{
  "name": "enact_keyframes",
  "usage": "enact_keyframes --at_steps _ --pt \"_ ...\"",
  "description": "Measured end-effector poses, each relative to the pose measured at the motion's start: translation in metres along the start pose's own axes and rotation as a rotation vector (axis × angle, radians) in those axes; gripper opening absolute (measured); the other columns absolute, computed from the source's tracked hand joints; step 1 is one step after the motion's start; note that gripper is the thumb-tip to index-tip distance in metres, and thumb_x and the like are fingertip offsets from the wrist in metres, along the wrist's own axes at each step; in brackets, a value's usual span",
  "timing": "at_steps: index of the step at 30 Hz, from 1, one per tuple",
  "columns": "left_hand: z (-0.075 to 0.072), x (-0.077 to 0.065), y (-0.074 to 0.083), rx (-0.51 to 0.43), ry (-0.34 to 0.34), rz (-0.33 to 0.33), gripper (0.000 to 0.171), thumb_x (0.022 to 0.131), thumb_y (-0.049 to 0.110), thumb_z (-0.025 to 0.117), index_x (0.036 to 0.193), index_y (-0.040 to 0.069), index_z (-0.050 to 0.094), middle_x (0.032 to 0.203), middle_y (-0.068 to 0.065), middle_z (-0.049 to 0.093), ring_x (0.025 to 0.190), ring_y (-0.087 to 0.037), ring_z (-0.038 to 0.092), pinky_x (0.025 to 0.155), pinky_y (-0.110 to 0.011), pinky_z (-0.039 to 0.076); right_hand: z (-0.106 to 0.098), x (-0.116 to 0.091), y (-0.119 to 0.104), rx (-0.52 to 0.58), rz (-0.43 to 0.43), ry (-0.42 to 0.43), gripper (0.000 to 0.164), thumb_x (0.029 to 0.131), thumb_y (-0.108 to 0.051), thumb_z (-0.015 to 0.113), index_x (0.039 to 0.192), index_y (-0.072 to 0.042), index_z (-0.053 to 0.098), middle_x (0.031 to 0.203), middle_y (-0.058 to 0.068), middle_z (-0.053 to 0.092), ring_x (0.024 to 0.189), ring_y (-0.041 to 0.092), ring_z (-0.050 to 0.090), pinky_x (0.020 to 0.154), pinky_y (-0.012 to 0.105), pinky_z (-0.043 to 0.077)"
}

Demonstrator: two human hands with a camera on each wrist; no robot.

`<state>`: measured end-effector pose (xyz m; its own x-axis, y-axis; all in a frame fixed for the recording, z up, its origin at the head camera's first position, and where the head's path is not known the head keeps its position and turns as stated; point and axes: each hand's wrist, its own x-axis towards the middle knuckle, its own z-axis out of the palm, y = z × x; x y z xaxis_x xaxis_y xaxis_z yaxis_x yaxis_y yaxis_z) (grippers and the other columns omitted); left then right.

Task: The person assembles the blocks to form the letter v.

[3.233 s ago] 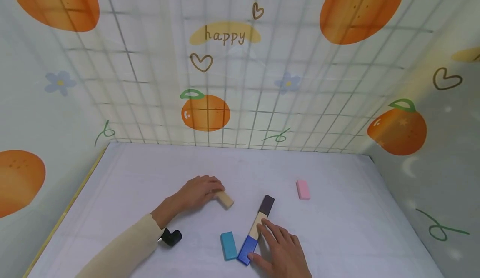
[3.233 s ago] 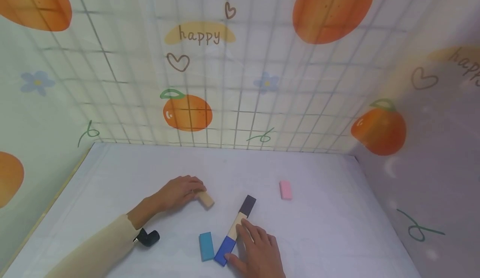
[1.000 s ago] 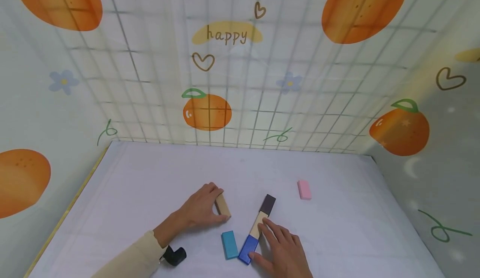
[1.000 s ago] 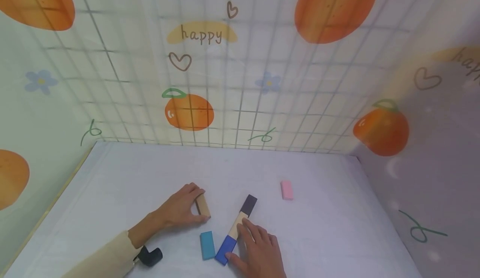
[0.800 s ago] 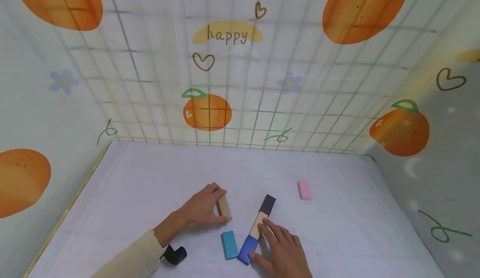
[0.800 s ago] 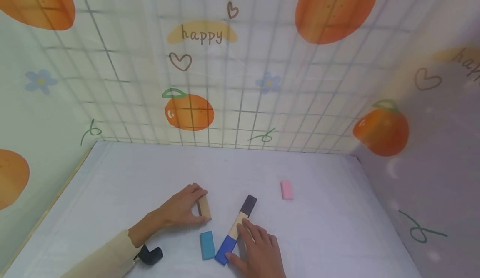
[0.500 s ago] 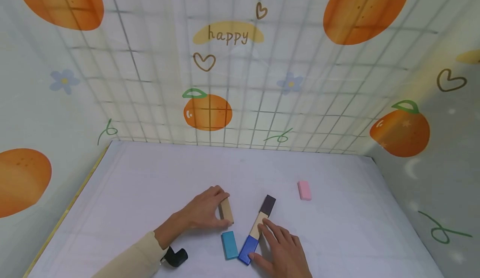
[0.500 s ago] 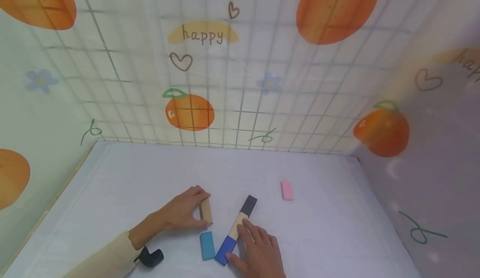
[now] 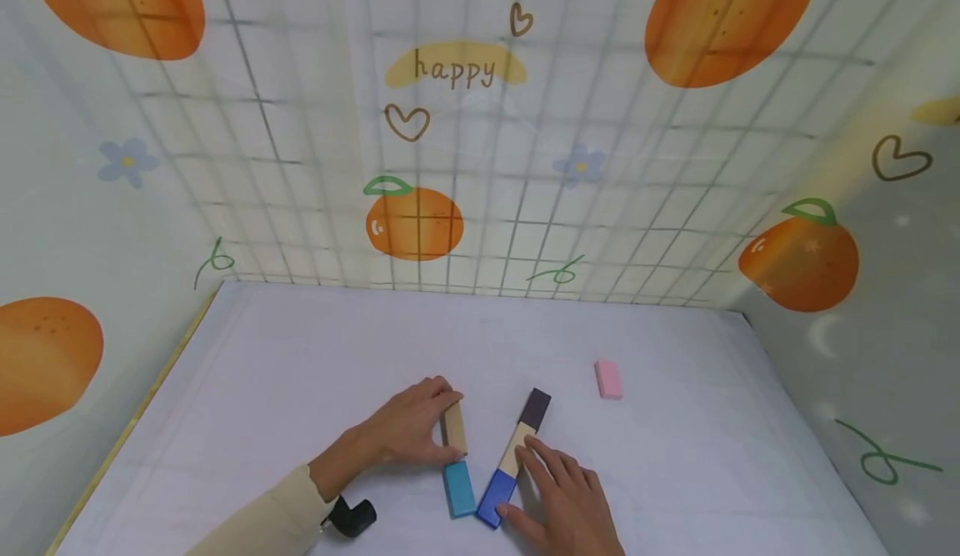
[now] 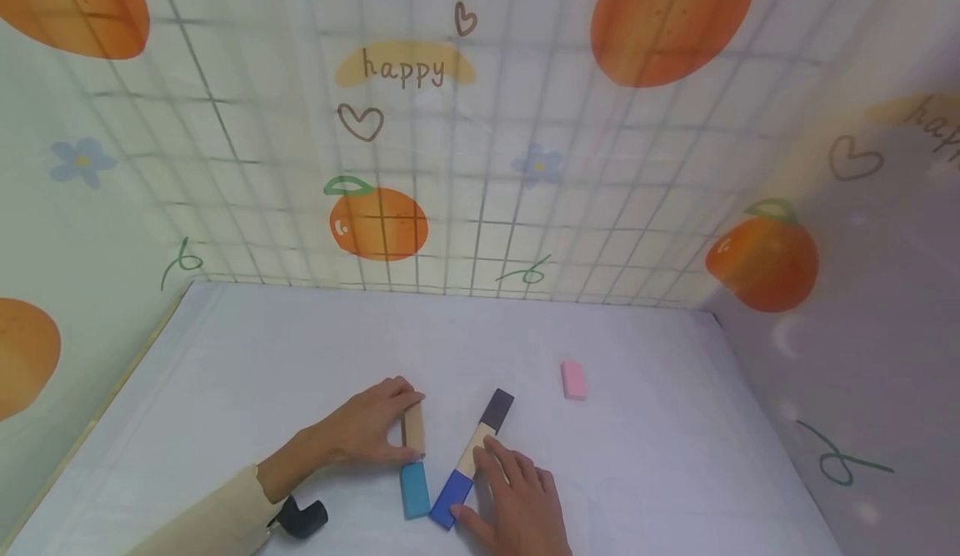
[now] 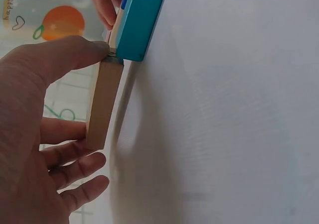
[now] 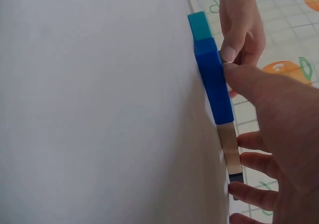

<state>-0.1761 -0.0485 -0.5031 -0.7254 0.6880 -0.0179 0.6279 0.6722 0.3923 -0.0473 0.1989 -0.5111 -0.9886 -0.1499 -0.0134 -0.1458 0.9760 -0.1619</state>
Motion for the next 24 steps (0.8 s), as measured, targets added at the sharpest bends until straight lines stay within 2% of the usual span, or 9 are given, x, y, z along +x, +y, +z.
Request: enact_keyframes --at_steps 12,24 --pt "0.0029 -0.0003 0.0006 0.016 -0.044 -0.014 0.082 0.084 0.066 0.068 0.146 0.014 0.054 0.134 -0.001 0.053 0.112 -0.013 0.050 0.098 -0.033 0.047 -0.0025 0.0002 -0.0003 0.000 -0.001 0.001 0.084 0.080 -0.079 0.062 0.142 -0.022 0.058 0.152 0.001 0.049 0.128 0.031 0.051 0.097 0.060 0.046" --pt "0.0050 -0.0013 -0.0006 0.028 -0.044 -0.006 0.083 0.084 0.068 0.065 0.147 0.015 0.054 0.135 -0.001 0.053 0.114 -0.013 0.050 0.100 -0.035 0.046 -0.0004 -0.0001 -0.0001 -0.004 0.000 0.011 0.086 0.079 -0.080 0.061 0.142 -0.022 0.058 0.151 0.001 0.049 0.127 0.031 0.052 0.097 0.060 0.046"
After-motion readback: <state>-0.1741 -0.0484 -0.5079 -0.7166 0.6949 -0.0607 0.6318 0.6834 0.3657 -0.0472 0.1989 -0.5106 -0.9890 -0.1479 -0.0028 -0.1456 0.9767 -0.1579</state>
